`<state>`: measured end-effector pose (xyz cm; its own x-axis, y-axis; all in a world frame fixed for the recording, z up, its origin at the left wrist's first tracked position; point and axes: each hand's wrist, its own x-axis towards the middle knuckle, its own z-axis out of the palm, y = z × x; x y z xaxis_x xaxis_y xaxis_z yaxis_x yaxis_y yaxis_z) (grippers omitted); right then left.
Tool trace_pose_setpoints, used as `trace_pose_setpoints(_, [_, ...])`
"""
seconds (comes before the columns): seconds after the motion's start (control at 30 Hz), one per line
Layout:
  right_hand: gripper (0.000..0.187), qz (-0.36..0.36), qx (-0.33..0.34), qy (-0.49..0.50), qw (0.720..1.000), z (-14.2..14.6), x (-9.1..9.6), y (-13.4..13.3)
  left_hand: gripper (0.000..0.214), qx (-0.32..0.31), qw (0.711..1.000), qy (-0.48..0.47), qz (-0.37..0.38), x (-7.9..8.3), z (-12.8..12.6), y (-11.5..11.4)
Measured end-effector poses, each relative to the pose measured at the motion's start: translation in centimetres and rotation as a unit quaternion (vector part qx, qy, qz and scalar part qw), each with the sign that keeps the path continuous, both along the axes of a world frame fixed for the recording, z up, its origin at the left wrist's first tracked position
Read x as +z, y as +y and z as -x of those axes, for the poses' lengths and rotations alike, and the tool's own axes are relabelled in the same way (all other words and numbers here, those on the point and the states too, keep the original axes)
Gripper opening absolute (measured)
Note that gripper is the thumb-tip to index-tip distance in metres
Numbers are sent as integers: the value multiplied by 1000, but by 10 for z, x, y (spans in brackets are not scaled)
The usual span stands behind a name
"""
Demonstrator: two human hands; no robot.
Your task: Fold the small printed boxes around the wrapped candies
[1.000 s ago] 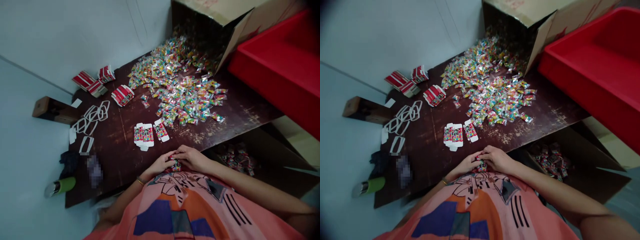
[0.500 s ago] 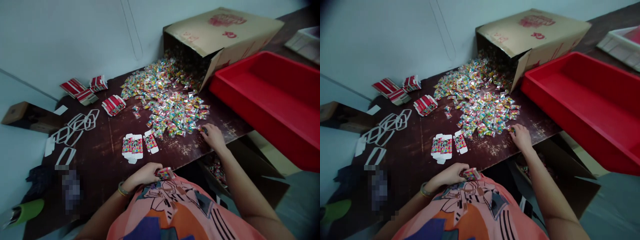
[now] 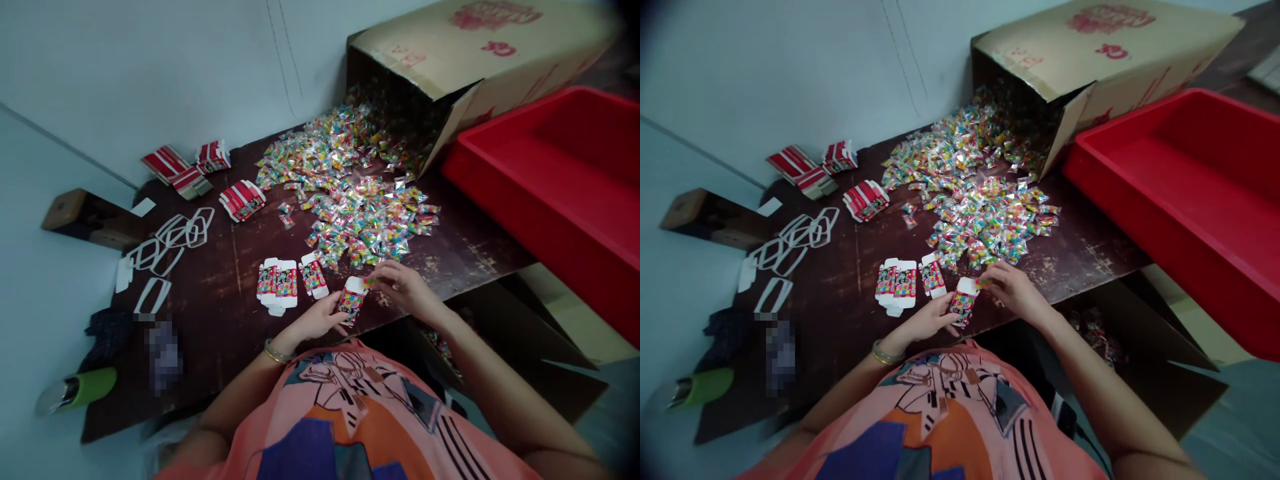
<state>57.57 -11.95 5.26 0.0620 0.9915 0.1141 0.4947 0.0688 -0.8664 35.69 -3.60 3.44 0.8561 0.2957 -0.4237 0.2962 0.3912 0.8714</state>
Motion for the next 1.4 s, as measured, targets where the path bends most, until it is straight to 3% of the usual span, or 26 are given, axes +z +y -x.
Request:
trace_pose_setpoints(0.13, [24, 17, 164, -61, 984, -2, 19, 7, 51, -23, 999, 1, 28, 11, 12, -3])
trace_pose_setpoints(0.3, [32, 13, 232, -36, 972, 15, 28, 15, 59, 10, 1000, 12, 17, 8, 15, -10])
trace_pose_setpoints(0.4, [35, 13, 130, 11, 991, 25, 19, 15, 62, 57, 997, 45, -37, 5, 14, -16])
trace_pose_setpoints(0.47, [27, 24, 30, 35, 999, 35, 8, 12, 58, 81, 991, 62, -83, 2, 13, -21])
trace_pose_setpoints(0.53, [14, 36, -10, 57, 998, 47, -3, 8, 55, 95, 988, 69, -98, -1, 12, -25])
trace_pose_setpoints(0.63, [14, 31, -79, 148, 985, 62, -18, 0, 52, 130, 989, 57, -44, -5, 9, -26])
trace_pose_setpoints(0.7, [20, 48, -150, 249, 956, 68, -24, -4, 56, 164, 985, 52, 0, -7, 7, -24])
trace_pose_setpoints(0.77, [28, 121, -145, 371, 909, 70, -27, -7, 66, 189, 980, 58, 10, -6, 5, -20])
trace_pose_setpoints(0.87, [35, 237, -53, 533, 810, 67, -28, -11, 66, 200, 978, 64, -4, -2, 2, -15])
trace_pose_setpoints(0.97, [35, 252, -34, 605, 754, 58, -26, -12, 62, 195, 980, 50, 7, 1, 0, -12])
trace_pose_setpoints(1.03, [28, 252, -46, 609, 750, 54, -23, -11, 61, 197, 979, 45, -1, 3, 0, -11])
trace_pose_setpoints(1.17, [24, 248, -59, 584, 771, 54, -14, -6, 54, 206, 977, 43, -27, 6, 1, -8])
trace_pose_setpoints(1.4, [26, 222, -66, 569, 790, 58, -10, 0, 49, 192, 981, 14, 18, 16, 0, -3])
